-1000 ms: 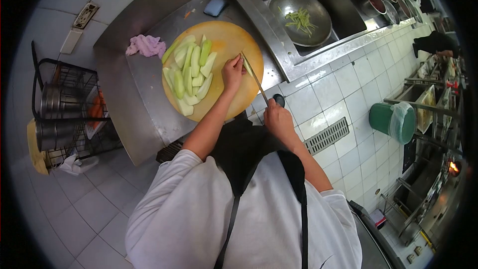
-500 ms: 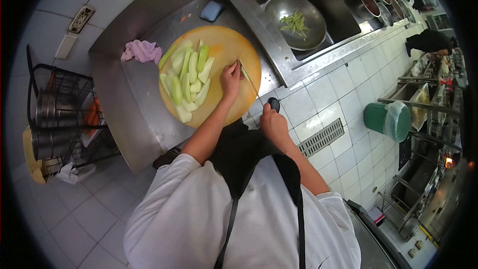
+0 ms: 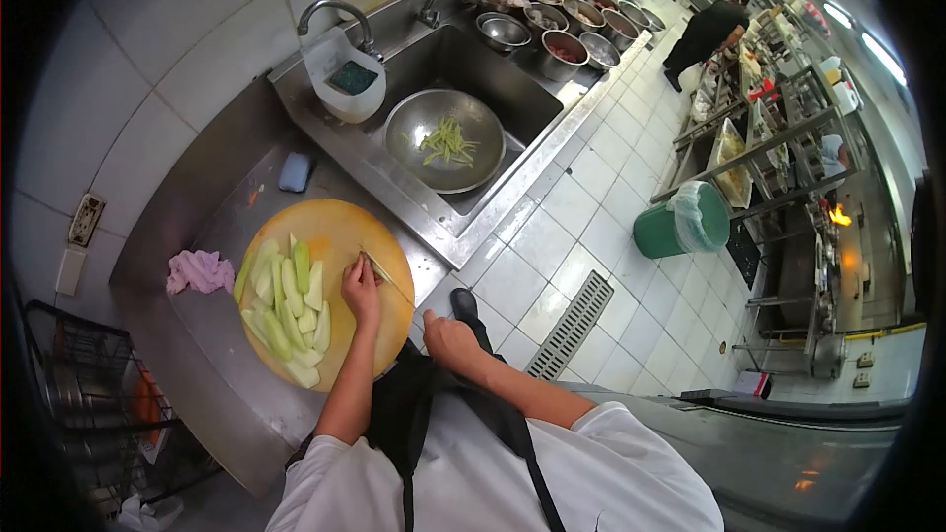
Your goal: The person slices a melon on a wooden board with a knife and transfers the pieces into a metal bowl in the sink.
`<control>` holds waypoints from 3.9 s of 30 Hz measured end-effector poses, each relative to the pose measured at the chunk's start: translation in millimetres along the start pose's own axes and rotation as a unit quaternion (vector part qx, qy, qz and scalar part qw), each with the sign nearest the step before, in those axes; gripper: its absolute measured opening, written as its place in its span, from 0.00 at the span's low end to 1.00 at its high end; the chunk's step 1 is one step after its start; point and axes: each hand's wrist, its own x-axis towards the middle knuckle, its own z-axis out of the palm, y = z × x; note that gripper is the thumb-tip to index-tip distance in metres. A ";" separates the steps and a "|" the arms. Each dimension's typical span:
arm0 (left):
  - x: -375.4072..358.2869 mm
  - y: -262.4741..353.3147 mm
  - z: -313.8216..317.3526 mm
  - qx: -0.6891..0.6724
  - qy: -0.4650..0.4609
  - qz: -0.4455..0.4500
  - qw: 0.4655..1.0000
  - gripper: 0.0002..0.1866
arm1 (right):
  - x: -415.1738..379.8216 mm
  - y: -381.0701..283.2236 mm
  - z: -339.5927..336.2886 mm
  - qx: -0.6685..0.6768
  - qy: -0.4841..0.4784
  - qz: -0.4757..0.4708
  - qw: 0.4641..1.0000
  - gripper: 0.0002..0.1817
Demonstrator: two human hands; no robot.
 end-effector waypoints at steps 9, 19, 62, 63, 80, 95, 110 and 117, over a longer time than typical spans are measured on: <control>-3.4 -5.8 -7.4 -0.026 0.025 -0.008 0.999 0.13 | 14.6 -8.2 6.1 0.016 -0.018 -0.008 1.000 0.09; -6.9 7.3 -7.1 -0.028 0.010 -0.017 0.999 0.14 | 22.4 -10.8 4.9 0.011 -0.022 0.008 1.000 0.06; -3.5 1.8 -4.7 -0.050 0.026 -0.062 0.996 0.09 | 17.2 -2.6 -23.8 0.089 -0.006 -0.004 0.996 0.08; -3.3 1.7 -5.2 -0.048 0.022 -0.063 0.997 0.08 | 16.7 -3.0 -23.1 0.087 -0.005 -0.004 0.996 0.08; -1.0 -8.0 -4.0 -0.056 0.020 -0.039 0.997 0.08 | 28.1 -9.9 -19.7 0.060 -0.015 -0.001 0.998 0.06; -2.3 -10.5 -4.7 -0.043 0.028 -0.061 0.997 0.08 | 30.7 -18.2 -31.9 0.053 -0.059 0.028 0.996 0.08; -6.1 -2.8 -3.7 -0.033 0.054 -0.071 0.995 0.08 | 16.6 -9.5 -23.7 0.065 -0.060 0.022 0.996 0.08; -6.1 -13.2 -2.8 -0.014 0.060 -0.039 0.997 0.08 | 32.0 -15.2 -10.5 0.049 -0.052 0.025 0.997 0.06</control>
